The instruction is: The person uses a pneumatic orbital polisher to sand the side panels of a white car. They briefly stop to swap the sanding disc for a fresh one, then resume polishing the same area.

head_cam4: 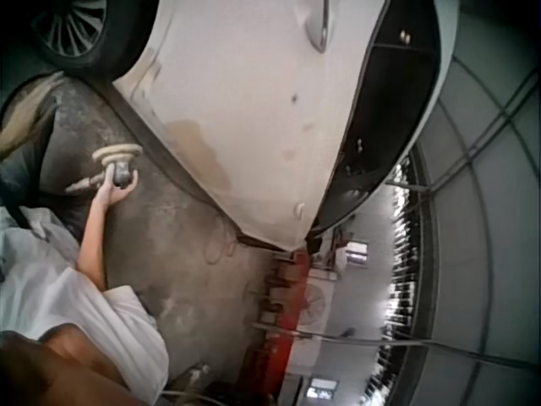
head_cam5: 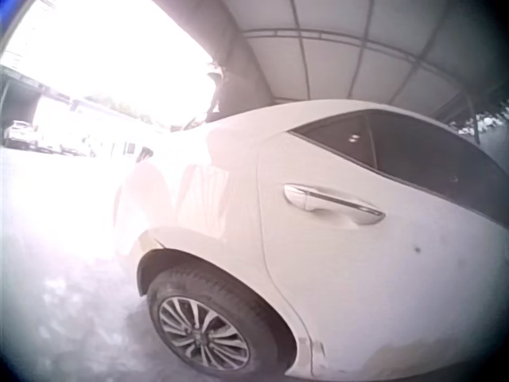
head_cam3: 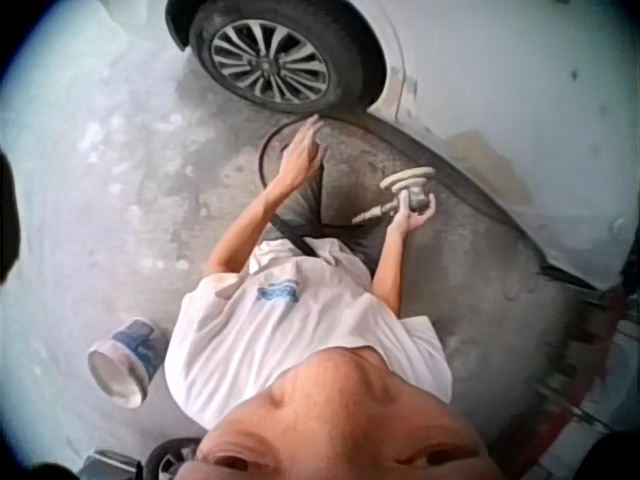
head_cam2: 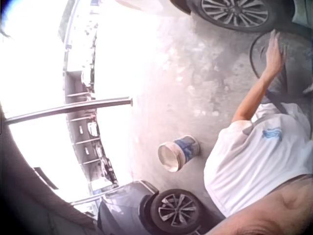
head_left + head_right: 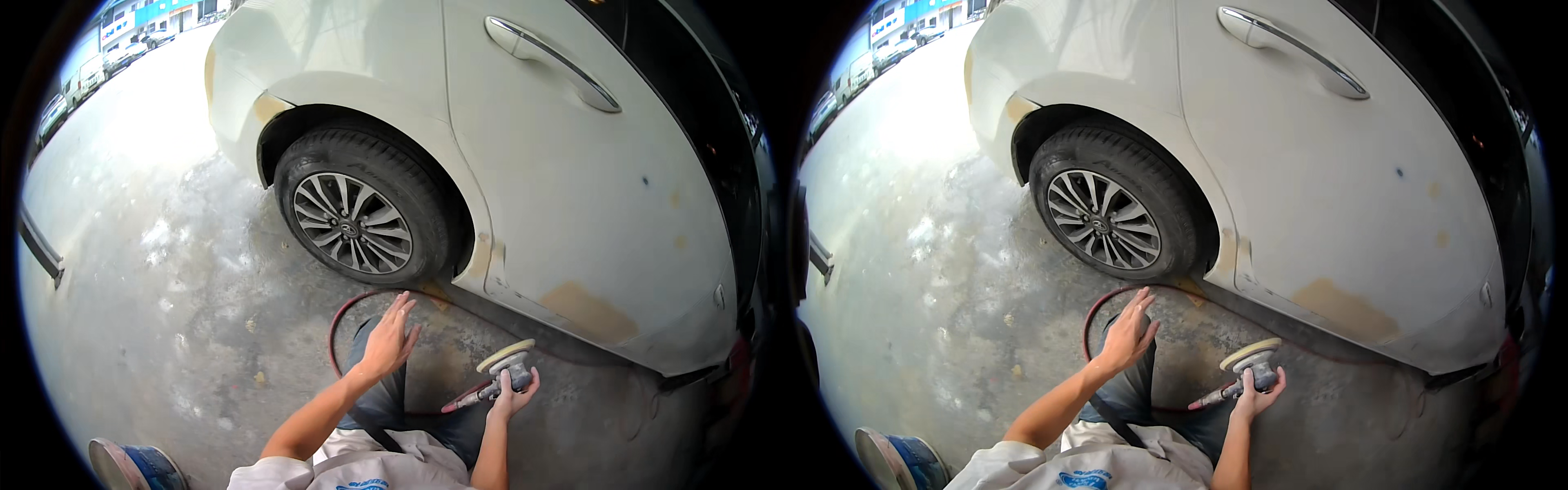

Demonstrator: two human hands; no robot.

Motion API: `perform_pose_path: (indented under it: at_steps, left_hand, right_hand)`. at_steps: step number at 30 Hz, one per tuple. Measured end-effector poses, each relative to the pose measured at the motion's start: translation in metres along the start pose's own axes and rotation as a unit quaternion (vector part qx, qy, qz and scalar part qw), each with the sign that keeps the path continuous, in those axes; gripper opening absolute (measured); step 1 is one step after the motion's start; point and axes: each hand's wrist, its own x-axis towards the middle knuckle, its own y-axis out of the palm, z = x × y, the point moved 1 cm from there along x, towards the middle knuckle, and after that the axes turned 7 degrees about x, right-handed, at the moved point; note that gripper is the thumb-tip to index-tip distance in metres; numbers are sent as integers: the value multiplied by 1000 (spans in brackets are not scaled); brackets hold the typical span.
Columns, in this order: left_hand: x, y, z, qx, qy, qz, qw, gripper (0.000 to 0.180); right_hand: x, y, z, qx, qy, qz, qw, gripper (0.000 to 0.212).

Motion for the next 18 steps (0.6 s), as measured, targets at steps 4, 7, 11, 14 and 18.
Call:
perform_pose_path:
  at_steps: [4, 7, 11, 14, 18]
  left_hand:
    - [21, 4, -6, -30, 27, -23, 999, 52]
    - [32, 7, -9, -40, 29, -30, 998, 53]
    - [41, 7, -14, -37, 22, -22, 999, 53]
    - [61, 1, -18, -26, 55, -42, 997, 56]
    - [121, -6, -30, 28, 133, -70, 988, 63]
  right_hand:
    - [-5, 0, 4, -8, 22, -5, 1000, 67]
    - [-9, 3, 5, -26, 37, 3, 999, 65]
    - [-11, 8, 2, -46, 39, 21, 998, 64]
    - [-9, 8, -1, -45, 40, 28, 998, 64]
    - [-5, 7, -3, -32, 13, 38, 999, 67]
